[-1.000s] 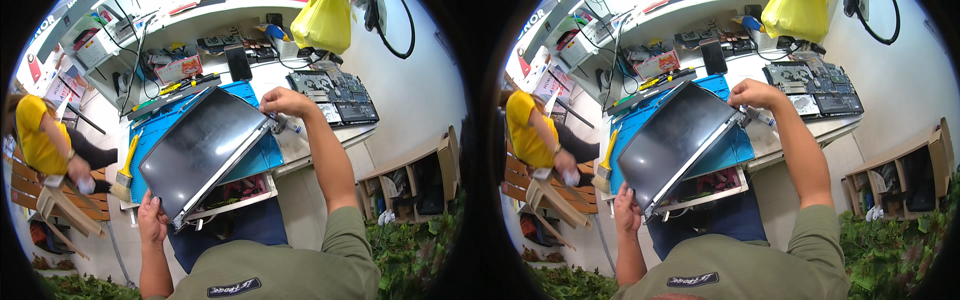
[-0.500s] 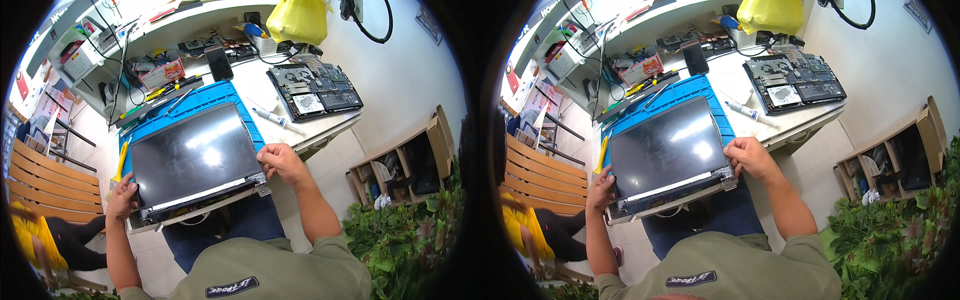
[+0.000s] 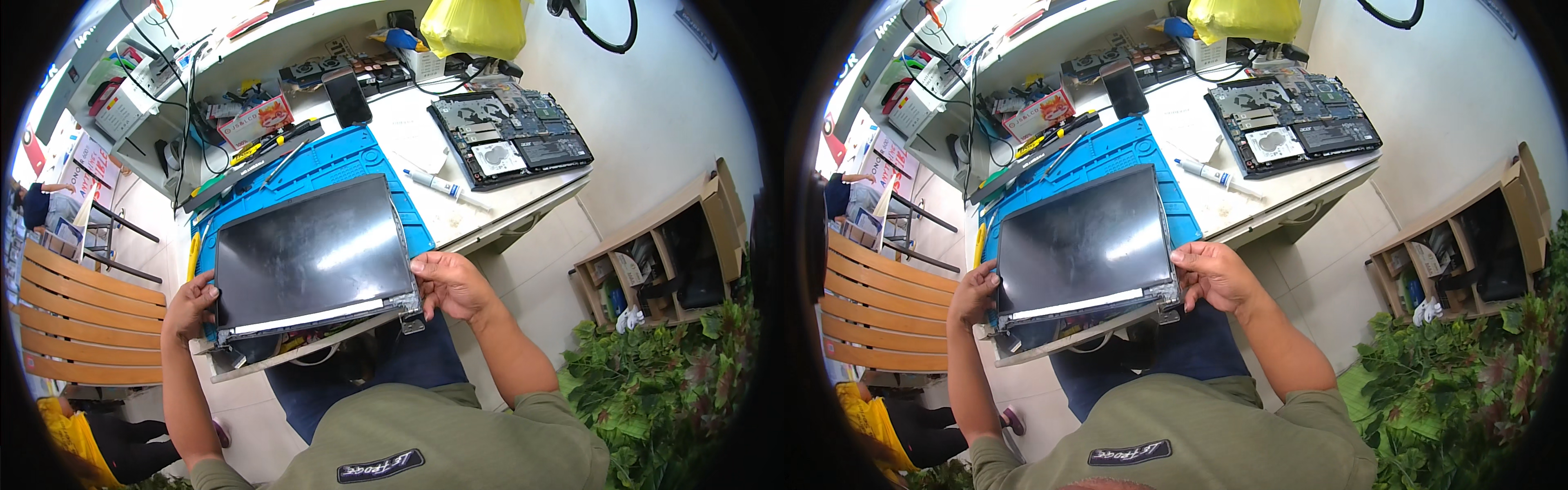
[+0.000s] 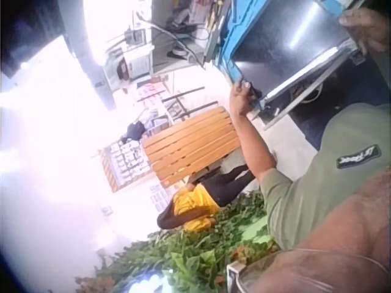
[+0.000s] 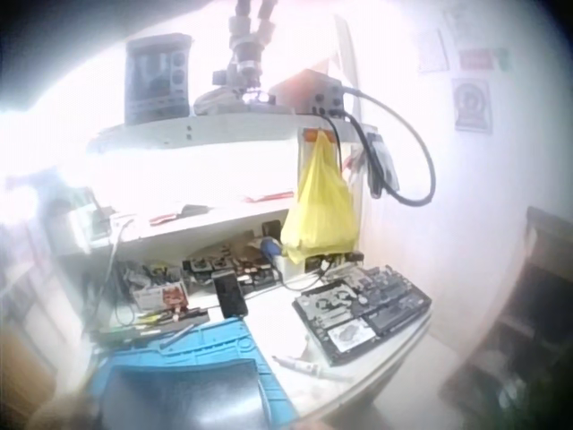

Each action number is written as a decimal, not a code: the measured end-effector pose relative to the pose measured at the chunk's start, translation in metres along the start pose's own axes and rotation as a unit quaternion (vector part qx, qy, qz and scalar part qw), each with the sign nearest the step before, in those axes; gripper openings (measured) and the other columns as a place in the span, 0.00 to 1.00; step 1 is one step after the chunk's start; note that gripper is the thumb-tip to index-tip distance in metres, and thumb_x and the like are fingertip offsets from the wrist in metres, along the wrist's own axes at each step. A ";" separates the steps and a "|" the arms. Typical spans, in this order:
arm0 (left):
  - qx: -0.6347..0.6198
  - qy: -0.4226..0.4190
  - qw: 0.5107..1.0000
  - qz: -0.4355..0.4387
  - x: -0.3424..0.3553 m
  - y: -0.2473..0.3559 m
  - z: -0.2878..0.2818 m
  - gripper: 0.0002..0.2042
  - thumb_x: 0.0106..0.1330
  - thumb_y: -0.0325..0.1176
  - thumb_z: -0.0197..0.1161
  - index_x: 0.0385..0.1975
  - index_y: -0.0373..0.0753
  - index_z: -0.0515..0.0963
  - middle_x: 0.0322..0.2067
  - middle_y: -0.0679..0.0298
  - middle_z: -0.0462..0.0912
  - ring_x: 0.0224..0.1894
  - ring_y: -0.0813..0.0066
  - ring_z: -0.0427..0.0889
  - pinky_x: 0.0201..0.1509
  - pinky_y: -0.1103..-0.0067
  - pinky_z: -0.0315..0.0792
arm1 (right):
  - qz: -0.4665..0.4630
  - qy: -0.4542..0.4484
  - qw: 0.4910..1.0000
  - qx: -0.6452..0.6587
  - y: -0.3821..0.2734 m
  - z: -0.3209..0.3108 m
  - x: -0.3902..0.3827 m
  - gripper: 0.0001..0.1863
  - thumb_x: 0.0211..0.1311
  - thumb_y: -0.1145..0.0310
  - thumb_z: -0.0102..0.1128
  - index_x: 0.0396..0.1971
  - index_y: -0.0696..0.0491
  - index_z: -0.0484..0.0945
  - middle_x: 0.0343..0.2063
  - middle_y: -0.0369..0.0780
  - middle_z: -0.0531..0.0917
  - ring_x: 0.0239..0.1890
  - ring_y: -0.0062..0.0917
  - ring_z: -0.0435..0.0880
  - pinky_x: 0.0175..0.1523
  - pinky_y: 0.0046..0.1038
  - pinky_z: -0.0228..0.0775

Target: The person connects a ribbon cable to a laptop screen and then carefully fits the screen into the laptop lid frame.

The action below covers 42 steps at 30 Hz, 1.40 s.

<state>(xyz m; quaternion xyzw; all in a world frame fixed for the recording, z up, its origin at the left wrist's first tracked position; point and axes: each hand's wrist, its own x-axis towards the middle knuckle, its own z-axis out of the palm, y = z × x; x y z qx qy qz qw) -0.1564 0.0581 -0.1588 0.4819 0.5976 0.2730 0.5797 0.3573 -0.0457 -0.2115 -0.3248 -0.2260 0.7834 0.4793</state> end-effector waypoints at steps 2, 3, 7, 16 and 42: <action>0.019 -0.005 1.000 -0.009 0.001 0.006 -0.001 0.30 0.72 0.34 0.72 0.73 0.34 0.72 0.35 0.76 0.83 0.32 0.88 0.82 0.27 0.86 0.76 | -0.010 0.001 1.000 0.003 -0.003 0.000 0.004 0.14 0.77 0.62 0.66 0.43 0.60 0.82 0.30 0.42 0.88 0.25 0.25 0.89 0.23 0.26 0.84; 0.029 -0.008 0.999 -0.014 0.001 0.010 -0.002 0.30 0.72 0.34 0.73 0.72 0.34 0.73 0.35 0.76 0.83 0.32 0.87 0.82 0.27 0.86 0.76 | -0.013 0.003 1.000 -0.001 -0.006 0.002 0.007 0.14 0.77 0.61 0.66 0.43 0.59 0.82 0.30 0.42 0.88 0.25 0.25 0.89 0.23 0.26 0.84; 0.065 0.009 0.998 -0.011 -0.001 0.020 0.000 0.31 0.71 0.33 0.74 0.72 0.32 0.72 0.35 0.73 0.83 0.32 0.85 0.81 0.27 0.84 0.78 | -0.026 0.003 1.000 -0.014 -0.020 0.013 0.012 0.14 0.77 0.61 0.66 0.43 0.58 0.82 0.28 0.40 0.88 0.24 0.24 0.89 0.22 0.25 0.83; 0.126 0.048 0.991 0.024 -0.007 0.026 0.015 0.31 0.68 0.26 0.74 0.71 0.30 0.73 0.33 0.66 0.82 0.27 0.81 0.80 0.27 0.82 0.80 | -0.042 0.018 0.998 -0.052 -0.022 0.022 0.007 0.14 0.77 0.62 0.67 0.42 0.60 0.80 0.27 0.41 0.87 0.21 0.22 0.86 0.18 0.22 0.77; 0.306 0.108 0.946 0.003 -0.006 0.036 0.033 0.24 0.74 0.32 0.67 0.68 0.32 0.74 0.22 0.61 0.80 0.18 0.72 0.84 0.20 0.75 0.78 | -0.145 0.227 0.857 -0.439 0.002 0.024 0.009 0.11 0.71 0.69 0.69 0.34 0.63 0.84 0.17 0.41 0.84 0.17 0.19 0.80 0.26 0.29 0.70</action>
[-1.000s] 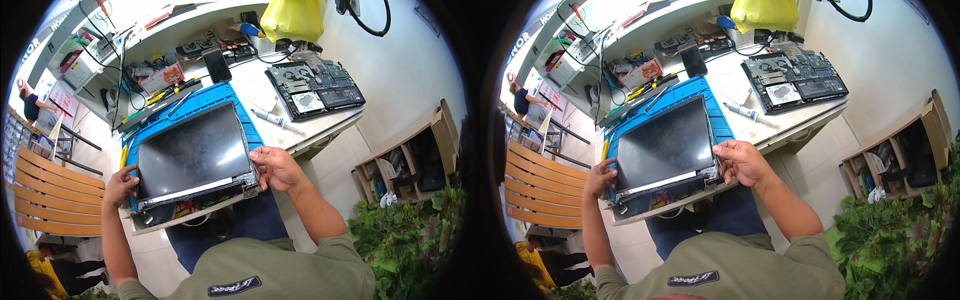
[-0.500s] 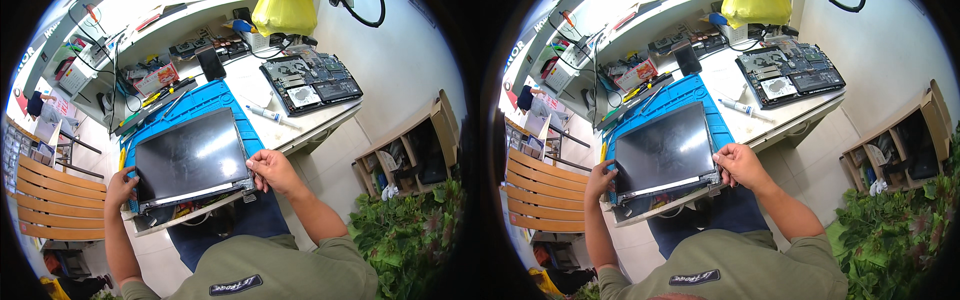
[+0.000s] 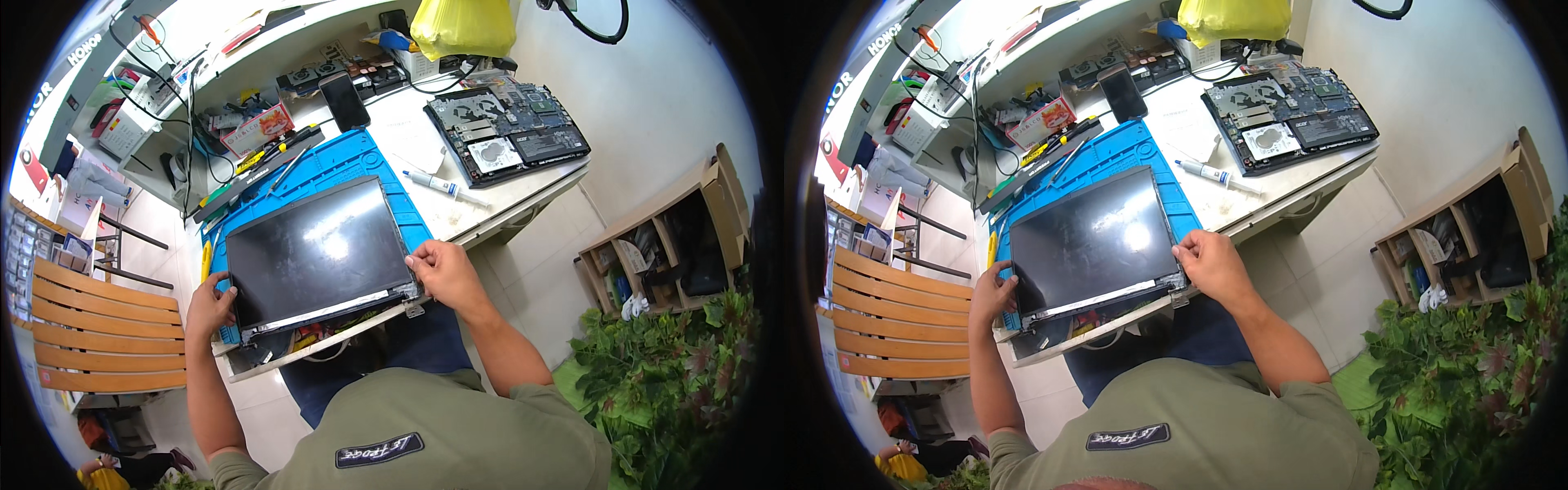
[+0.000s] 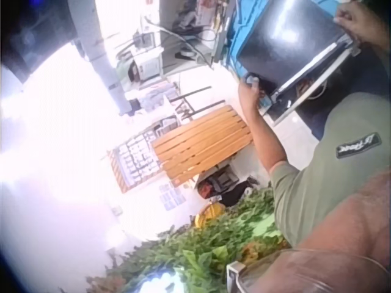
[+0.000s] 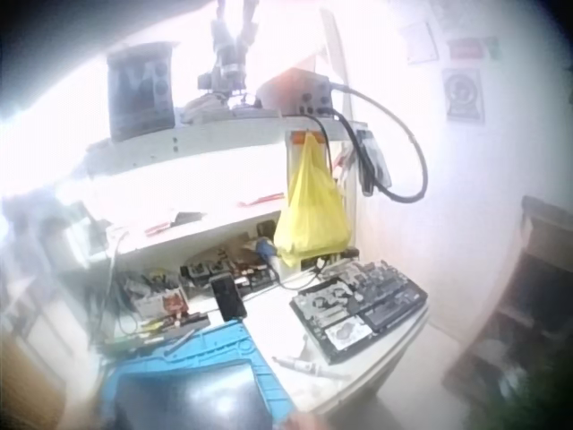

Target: The person connects a ribbon cable to a laptop screen and then carefully fits the screen into the laptop lid frame.

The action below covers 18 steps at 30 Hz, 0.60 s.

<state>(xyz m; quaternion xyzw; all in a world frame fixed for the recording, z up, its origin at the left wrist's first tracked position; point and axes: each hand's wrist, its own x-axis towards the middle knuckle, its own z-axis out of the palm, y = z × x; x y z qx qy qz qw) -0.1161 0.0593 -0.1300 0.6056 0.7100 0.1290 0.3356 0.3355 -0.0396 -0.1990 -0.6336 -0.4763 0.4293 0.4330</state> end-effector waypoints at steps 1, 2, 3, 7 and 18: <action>0.011 0.002 1.000 -0.006 -0.003 0.005 -0.001 0.24 0.74 0.32 0.67 0.67 0.32 0.75 0.22 0.61 0.80 0.19 0.71 0.85 0.22 0.74 0.79 | -0.004 0.005 1.000 -0.017 0.001 0.000 0.000 0.11 0.71 0.68 0.70 0.34 0.63 0.85 0.17 0.42 0.84 0.17 0.20 0.81 0.26 0.29 0.70; 0.023 0.003 1.000 -0.013 -0.007 0.016 0.000 0.24 0.73 0.32 0.68 0.67 0.32 0.75 0.22 0.61 0.81 0.20 0.70 0.86 0.24 0.73 0.79 | 0.008 0.007 1.000 -0.010 0.000 0.000 -0.001 0.11 0.71 0.68 0.70 0.34 0.63 0.85 0.18 0.42 0.85 0.18 0.21 0.82 0.27 0.29 0.71; 0.034 0.004 0.999 -0.019 -0.009 0.021 0.000 0.24 0.73 0.32 0.68 0.66 0.32 0.76 0.22 0.60 0.81 0.21 0.69 0.86 0.25 0.72 0.80 | 0.020 0.009 1.000 -0.003 -0.003 -0.001 -0.003 0.11 0.70 0.68 0.70 0.34 0.62 0.85 0.18 0.43 0.85 0.19 0.23 0.83 0.28 0.30 0.72; 0.227 0.111 0.965 0.069 -0.010 0.019 0.002 0.23 0.70 0.34 0.72 0.63 0.35 0.79 0.24 0.59 0.82 0.30 0.63 0.89 0.37 0.68 0.81 | -0.033 0.033 0.998 -0.032 -0.007 -0.001 -0.008 0.11 0.69 0.68 0.72 0.34 0.62 0.85 0.21 0.44 0.86 0.24 0.26 0.86 0.33 0.32 0.76; 0.190 -0.054 0.855 0.480 -0.045 0.157 0.105 0.26 0.59 0.37 0.81 0.58 0.44 0.83 0.57 0.57 0.83 0.58 0.53 0.84 0.59 0.65 0.81 | -0.028 -0.032 0.997 0.060 0.000 -0.012 -0.015 0.21 0.63 0.75 0.76 0.54 0.63 0.80 0.35 0.40 0.87 0.30 0.17 0.80 0.37 0.23 0.76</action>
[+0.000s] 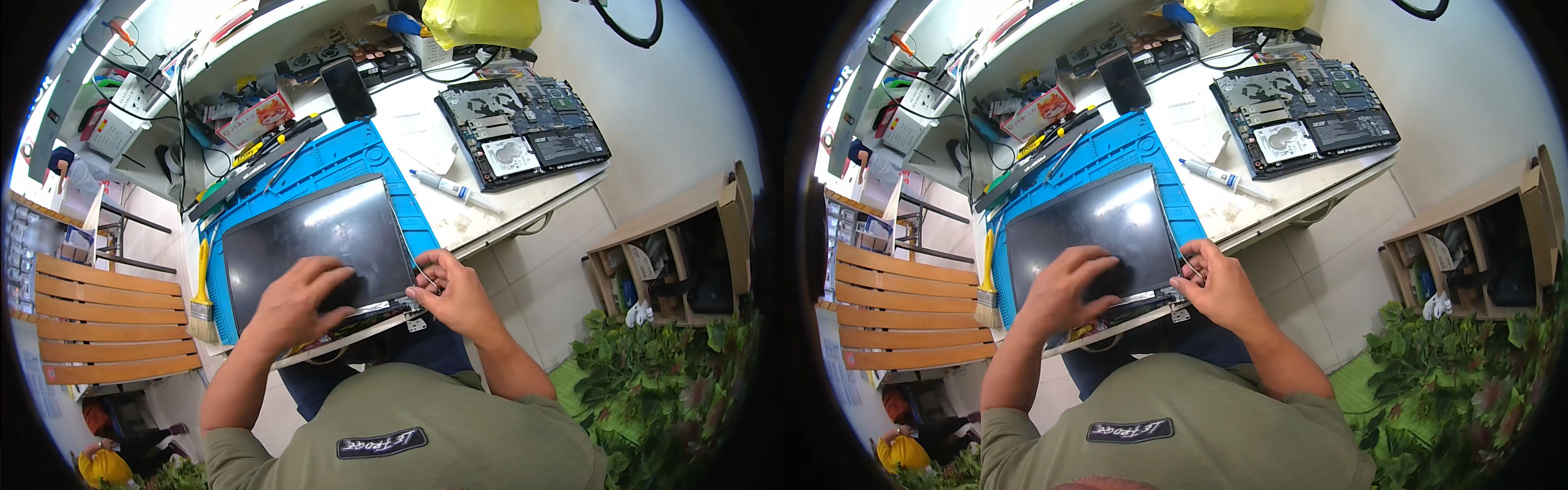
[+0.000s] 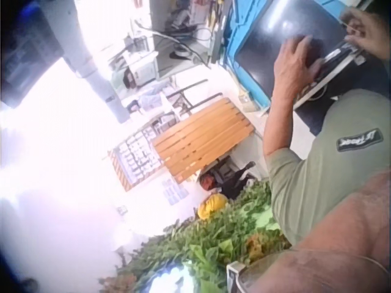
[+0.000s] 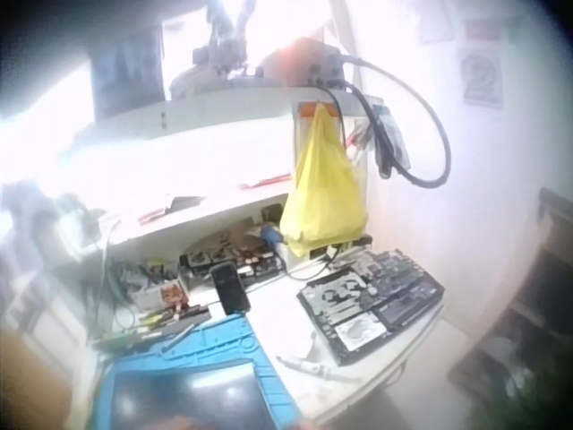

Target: The person connects a ribbon cable to a laptop screen and then carefully fits the screen into the laptop lid frame.

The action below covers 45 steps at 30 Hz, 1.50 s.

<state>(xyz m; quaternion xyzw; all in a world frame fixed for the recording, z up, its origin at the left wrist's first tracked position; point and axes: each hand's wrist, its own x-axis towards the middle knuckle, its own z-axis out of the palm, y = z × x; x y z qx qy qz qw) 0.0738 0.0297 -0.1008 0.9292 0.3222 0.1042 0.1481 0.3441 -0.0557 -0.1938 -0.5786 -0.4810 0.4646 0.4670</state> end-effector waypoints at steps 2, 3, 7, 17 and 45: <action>-0.014 -0.018 0.999 0.027 0.001 0.002 0.014 0.26 0.58 0.37 0.81 0.58 0.44 0.83 0.57 0.58 0.83 0.60 0.54 0.83 0.60 0.64 0.81 | 0.004 -0.014 1.000 0.009 0.002 0.002 0.000 0.23 0.62 0.78 0.77 0.56 0.62 0.80 0.38 0.39 0.87 0.33 0.15 0.80 0.38 0.20 0.76; -0.022 -0.024 0.999 0.036 -0.001 0.001 0.020 0.26 0.58 0.37 0.81 0.58 0.44 0.83 0.58 0.59 0.82 0.60 0.55 0.83 0.61 0.64 0.81 | 0.008 -0.014 1.000 0.003 -0.001 0.004 0.000 0.24 0.61 0.79 0.77 0.57 0.62 0.80 0.39 0.39 0.87 0.34 0.15 0.80 0.38 0.20 0.76; -0.036 0.003 0.999 0.040 -0.006 0.002 0.030 0.25 0.58 0.34 0.79 0.57 0.42 0.83 0.58 0.58 0.82 0.61 0.55 0.82 0.62 0.66 0.80 | -0.068 0.016 0.993 -0.097 0.002 0.002 -0.005 0.23 0.60 0.75 0.78 0.56 0.56 0.85 0.39 0.41 0.88 0.31 0.19 0.84 0.35 0.25 0.77; -0.117 0.116 0.986 -0.007 -0.068 0.007 0.039 0.22 0.58 0.31 0.79 0.53 0.38 0.82 0.55 0.56 0.81 0.59 0.55 0.83 0.61 0.66 0.81 | -0.117 0.021 0.946 -0.303 -0.037 0.015 -0.015 0.17 0.58 0.75 0.78 0.48 0.58 0.89 0.50 0.47 0.86 0.41 0.36 0.89 0.44 0.34 0.81; -0.116 0.182 0.975 -0.057 -0.087 0.007 0.036 0.23 0.53 0.27 0.81 0.50 0.36 0.86 0.51 0.54 0.85 0.52 0.52 0.84 0.55 0.64 0.80 | 0.248 -0.120 0.957 0.095 -0.049 -0.011 -0.033 0.26 0.81 0.63 0.57 0.69 0.64 0.71 0.35 0.39 0.84 0.22 0.16 0.80 0.21 0.21 0.76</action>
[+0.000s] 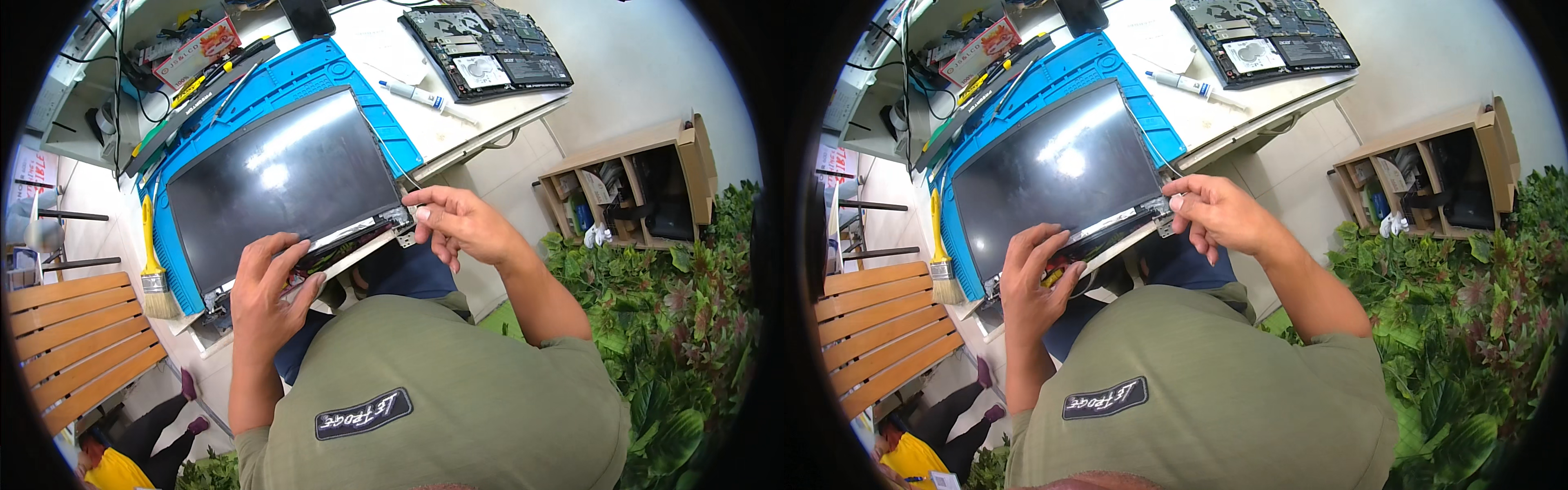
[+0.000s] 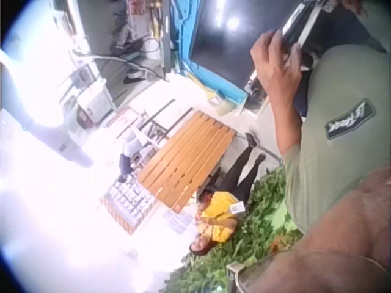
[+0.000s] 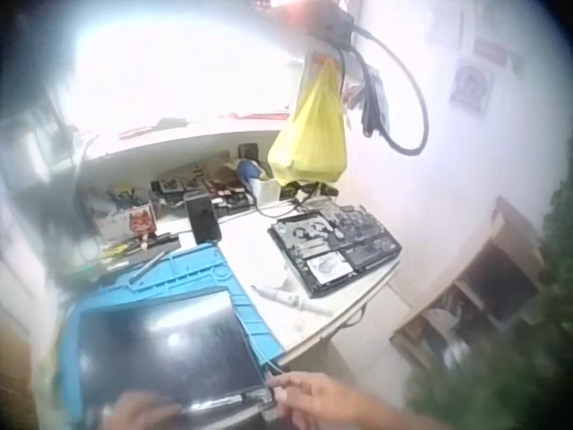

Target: The person connects a ribbon cable to a laptop screen and then carefully fits the screen into the laptop lid frame.

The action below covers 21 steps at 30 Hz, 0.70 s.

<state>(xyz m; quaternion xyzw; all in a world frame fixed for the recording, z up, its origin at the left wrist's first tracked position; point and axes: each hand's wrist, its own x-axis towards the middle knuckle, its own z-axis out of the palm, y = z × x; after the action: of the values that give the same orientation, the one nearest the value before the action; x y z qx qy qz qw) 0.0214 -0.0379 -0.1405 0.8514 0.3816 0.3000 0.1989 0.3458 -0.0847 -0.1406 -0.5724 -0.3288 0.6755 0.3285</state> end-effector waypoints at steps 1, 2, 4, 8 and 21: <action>-0.007 -0.007 1.000 0.000 0.001 0.002 0.003 0.22 0.53 0.27 0.81 0.51 0.36 0.86 0.52 0.54 0.85 0.53 0.53 0.84 0.55 0.64 0.80 | 0.000 -0.003 1.000 0.013 0.003 0.002 -0.001 0.30 0.80 0.63 0.58 0.73 0.63 0.67 0.36 0.40 0.84 0.22 0.16 0.80 0.20 0.21 0.75; -0.013 -0.013 1.000 -0.002 0.002 0.003 0.005 0.22 0.53 0.26 0.81 0.51 0.36 0.86 0.52 0.54 0.85 0.53 0.53 0.84 0.56 0.64 0.80 | -0.006 -0.004 1.000 0.015 0.005 0.003 -0.002 0.31 0.80 0.63 0.59 0.74 0.63 0.66 0.36 0.41 0.84 0.22 0.16 0.80 0.20 0.22 0.75; -0.028 -0.006 1.000 -0.003 0.002 0.006 0.008 0.22 0.53 0.27 0.82 0.50 0.37 0.87 0.51 0.54 0.85 0.51 0.53 0.85 0.54 0.65 0.81 | -0.016 -0.015 1.000 0.013 0.006 0.009 0.000 0.33 0.79 0.64 0.59 0.76 0.62 0.64 0.36 0.41 0.84 0.22 0.16 0.79 0.20 0.22 0.75; -0.047 -0.001 0.999 -0.020 -0.017 0.007 0.010 0.21 0.54 0.29 0.83 0.49 0.38 0.87 0.50 0.56 0.86 0.50 0.55 0.86 0.50 0.65 0.82 | -0.048 -0.020 0.999 -0.017 0.014 0.015 0.001 0.36 0.80 0.63 0.61 0.79 0.60 0.59 0.36 0.41 0.84 0.22 0.17 0.78 0.19 0.23 0.73; 0.040 0.242 0.931 -0.270 -0.078 -0.060 -0.075 0.13 0.71 0.27 0.69 0.53 0.32 0.86 0.48 0.51 0.87 0.44 0.60 0.88 0.51 0.70 0.81 | -0.035 -0.019 0.969 0.244 0.013 0.025 -0.001 0.34 0.78 0.68 0.56 0.76 0.66 0.58 0.35 0.44 0.80 0.18 0.21 0.74 0.14 0.24 0.68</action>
<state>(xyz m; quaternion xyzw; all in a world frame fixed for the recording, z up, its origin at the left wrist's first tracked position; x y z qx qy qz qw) -0.1012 -0.0524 -0.1472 0.6246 0.6457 0.4164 0.1397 0.3202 -0.0943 -0.1474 -0.4506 -0.1799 0.7340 0.4752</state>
